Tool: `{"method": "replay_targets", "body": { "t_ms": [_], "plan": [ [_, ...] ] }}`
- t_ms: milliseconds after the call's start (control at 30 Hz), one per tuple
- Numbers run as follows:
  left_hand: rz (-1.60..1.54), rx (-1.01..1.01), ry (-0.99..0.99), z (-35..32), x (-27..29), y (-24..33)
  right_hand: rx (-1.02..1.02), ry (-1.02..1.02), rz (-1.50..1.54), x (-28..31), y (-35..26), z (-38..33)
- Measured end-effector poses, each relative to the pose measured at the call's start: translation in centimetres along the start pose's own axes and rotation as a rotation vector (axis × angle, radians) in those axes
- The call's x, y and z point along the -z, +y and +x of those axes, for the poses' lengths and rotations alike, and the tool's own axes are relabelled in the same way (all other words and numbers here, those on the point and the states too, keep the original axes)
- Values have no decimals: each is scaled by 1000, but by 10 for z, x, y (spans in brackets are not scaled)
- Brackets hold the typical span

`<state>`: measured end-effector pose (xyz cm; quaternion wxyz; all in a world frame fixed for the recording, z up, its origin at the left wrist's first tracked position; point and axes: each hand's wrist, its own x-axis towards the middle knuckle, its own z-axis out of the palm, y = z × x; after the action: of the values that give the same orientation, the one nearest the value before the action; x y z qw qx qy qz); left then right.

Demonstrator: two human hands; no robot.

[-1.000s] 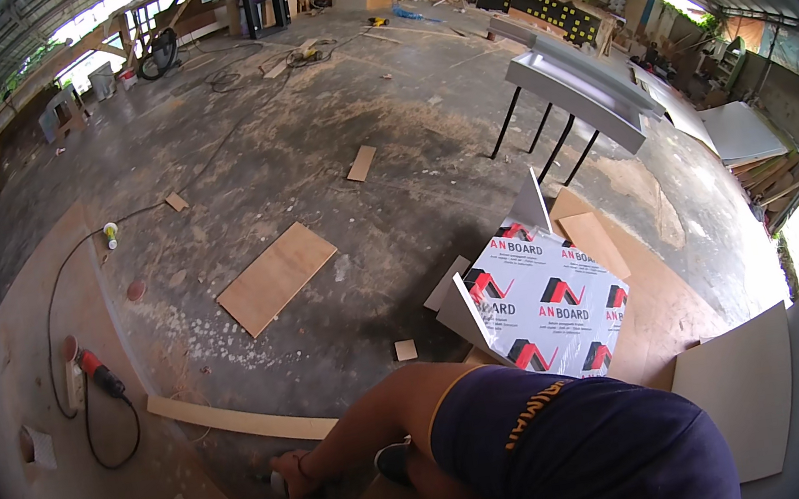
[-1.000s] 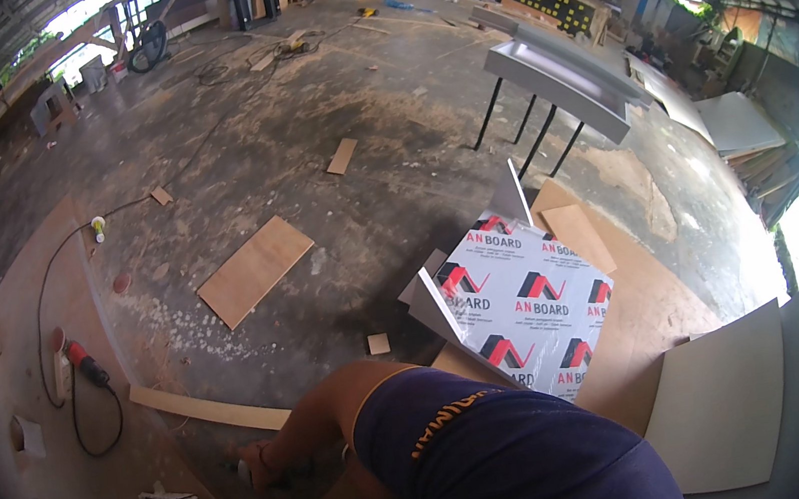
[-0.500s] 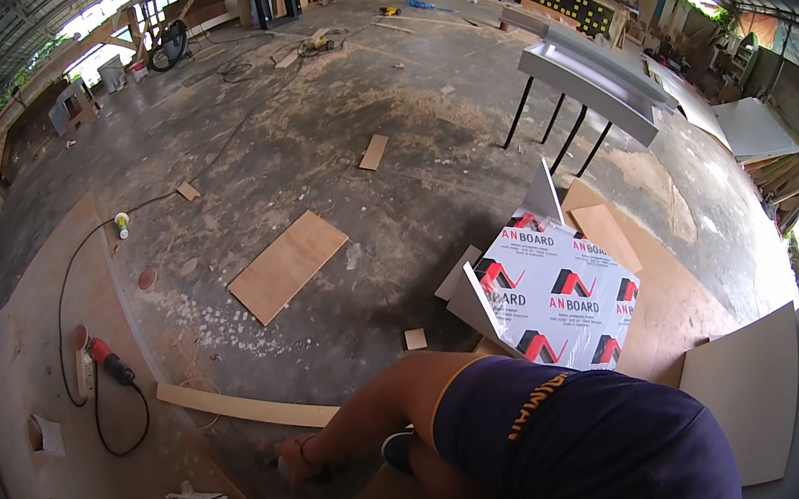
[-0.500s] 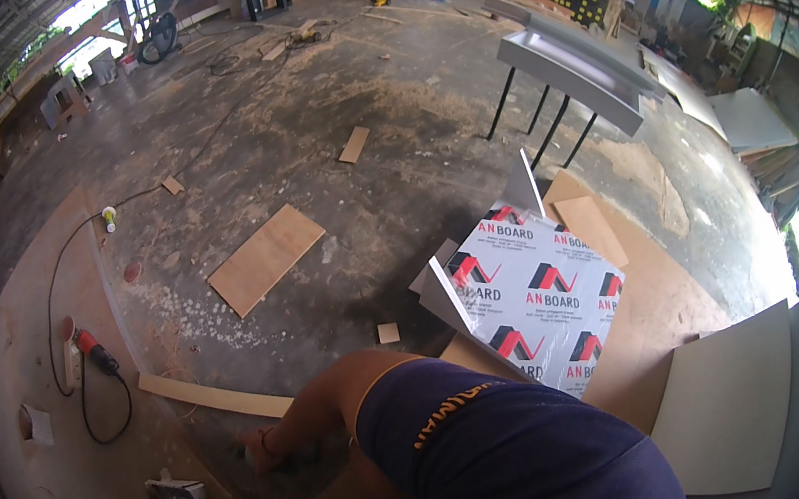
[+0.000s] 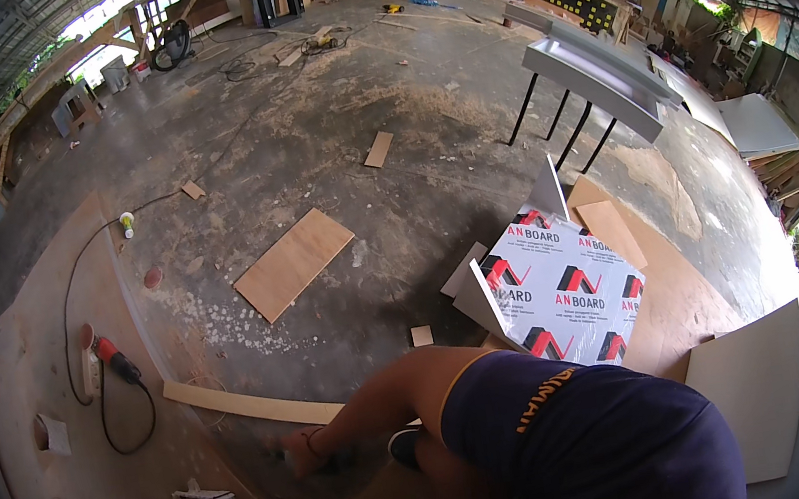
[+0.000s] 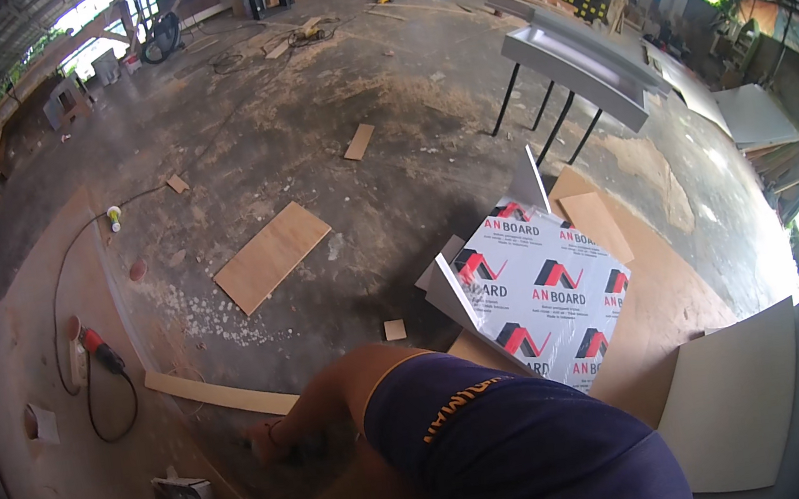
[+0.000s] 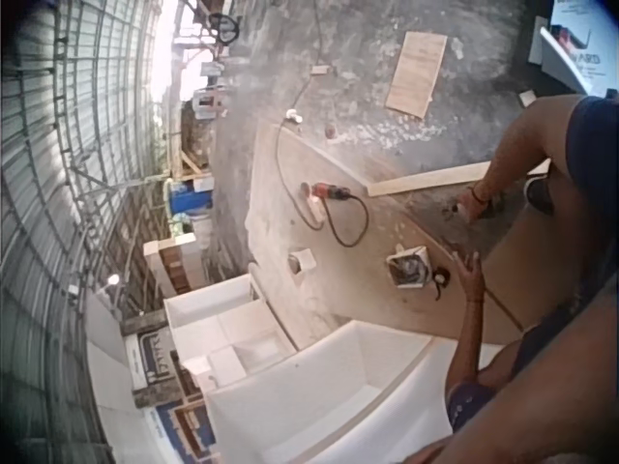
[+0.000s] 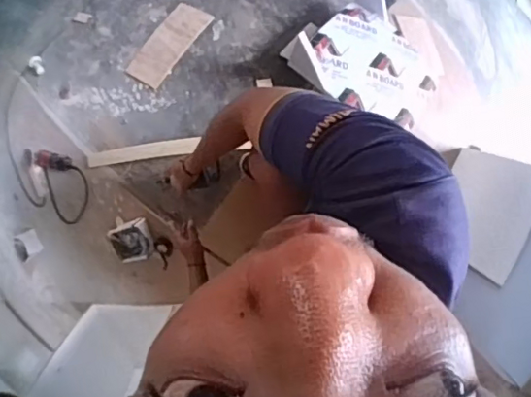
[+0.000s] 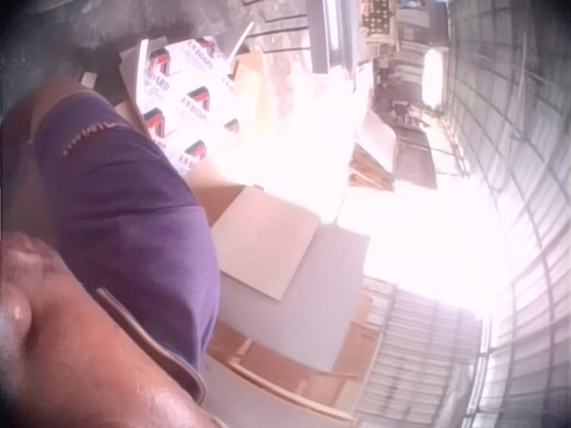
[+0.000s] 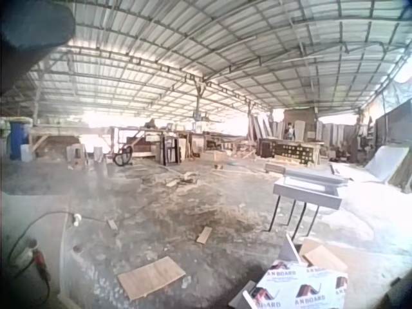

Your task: The person secures brackets to a white wooden cabinet using a power drill, measures the structure with a tape measure, and marks points with a pencil.

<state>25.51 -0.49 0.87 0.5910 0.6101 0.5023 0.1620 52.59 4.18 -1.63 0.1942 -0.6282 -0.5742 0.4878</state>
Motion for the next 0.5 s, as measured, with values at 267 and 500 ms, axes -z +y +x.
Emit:
{"method": "replay_targets", "body": {
  "t_ms": [267,500],
  "plan": [
    [60,-35,-38,2,4,-10,-120,-39,-94,21,-26,-24],
    [828,-655,395,21,71,-57,-24,-43,-132,22,-29,-18]
  ]
}}
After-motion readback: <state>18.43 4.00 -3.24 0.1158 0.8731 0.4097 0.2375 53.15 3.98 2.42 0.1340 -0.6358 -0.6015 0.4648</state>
